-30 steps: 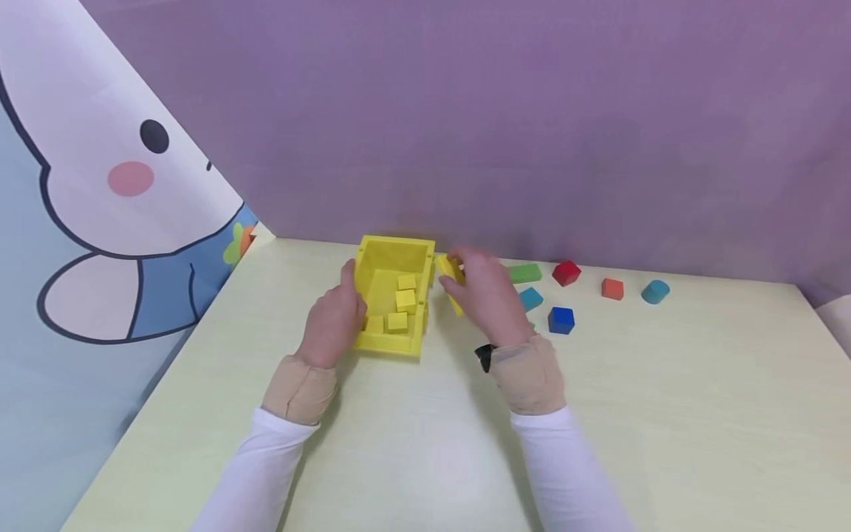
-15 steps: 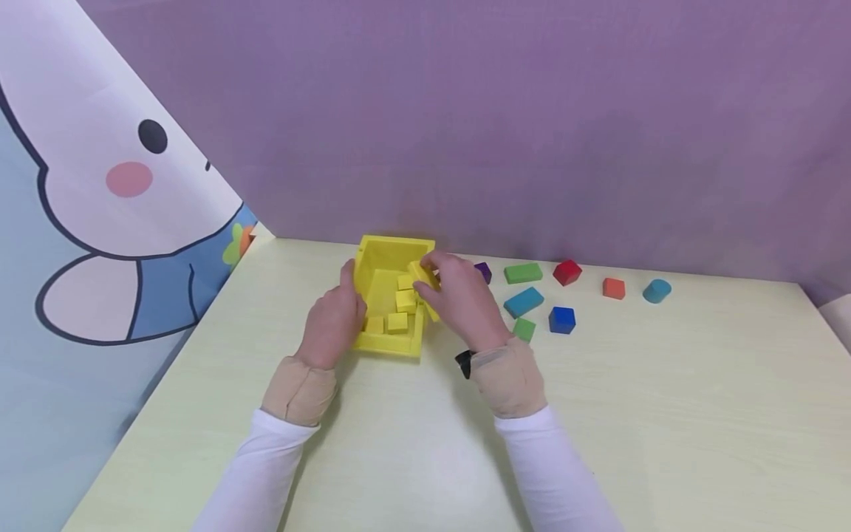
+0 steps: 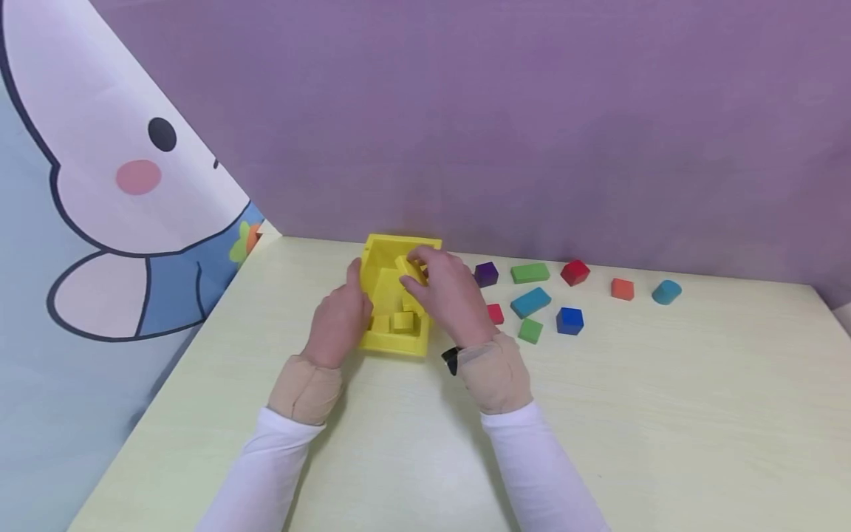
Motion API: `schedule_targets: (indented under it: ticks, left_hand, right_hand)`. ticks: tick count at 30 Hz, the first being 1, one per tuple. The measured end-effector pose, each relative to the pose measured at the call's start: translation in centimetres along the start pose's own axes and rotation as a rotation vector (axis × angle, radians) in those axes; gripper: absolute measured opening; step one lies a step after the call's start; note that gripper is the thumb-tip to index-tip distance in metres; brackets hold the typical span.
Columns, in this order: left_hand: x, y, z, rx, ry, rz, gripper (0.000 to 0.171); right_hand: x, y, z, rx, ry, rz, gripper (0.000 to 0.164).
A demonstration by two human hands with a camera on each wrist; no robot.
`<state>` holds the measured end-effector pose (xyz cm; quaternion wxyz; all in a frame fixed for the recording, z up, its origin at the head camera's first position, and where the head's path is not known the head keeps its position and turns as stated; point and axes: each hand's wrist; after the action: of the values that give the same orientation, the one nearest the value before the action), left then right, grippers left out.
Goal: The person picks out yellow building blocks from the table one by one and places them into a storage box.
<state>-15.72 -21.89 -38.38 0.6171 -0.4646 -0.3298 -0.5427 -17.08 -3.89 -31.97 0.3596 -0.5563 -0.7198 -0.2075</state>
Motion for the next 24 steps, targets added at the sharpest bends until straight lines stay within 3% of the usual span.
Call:
schedule_targets:
  ticks: [13,24]
  left_hand:
    - [-0.3,0.0,0.1,-0.038,-0.016,0.033,0.058]
    - [-0.2,0.1,0.0,-0.039,-0.021,0.032,0.056]
  right_hand:
    - [-1.4,-1.1,-0.9,0.076,0.003,0.005,0.038]
    - [-3.1,-2.3,-1.4,0.07,0.04,-0.034,0.035]
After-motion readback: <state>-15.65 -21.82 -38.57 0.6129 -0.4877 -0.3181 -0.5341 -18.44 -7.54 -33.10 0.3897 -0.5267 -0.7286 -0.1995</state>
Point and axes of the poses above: each hand's wrist, its own y-axis away from the middle knuckle, its own x-axis out of the back of the hand, z = x × y, and after that the axes turned 1 degree about y, right-handed
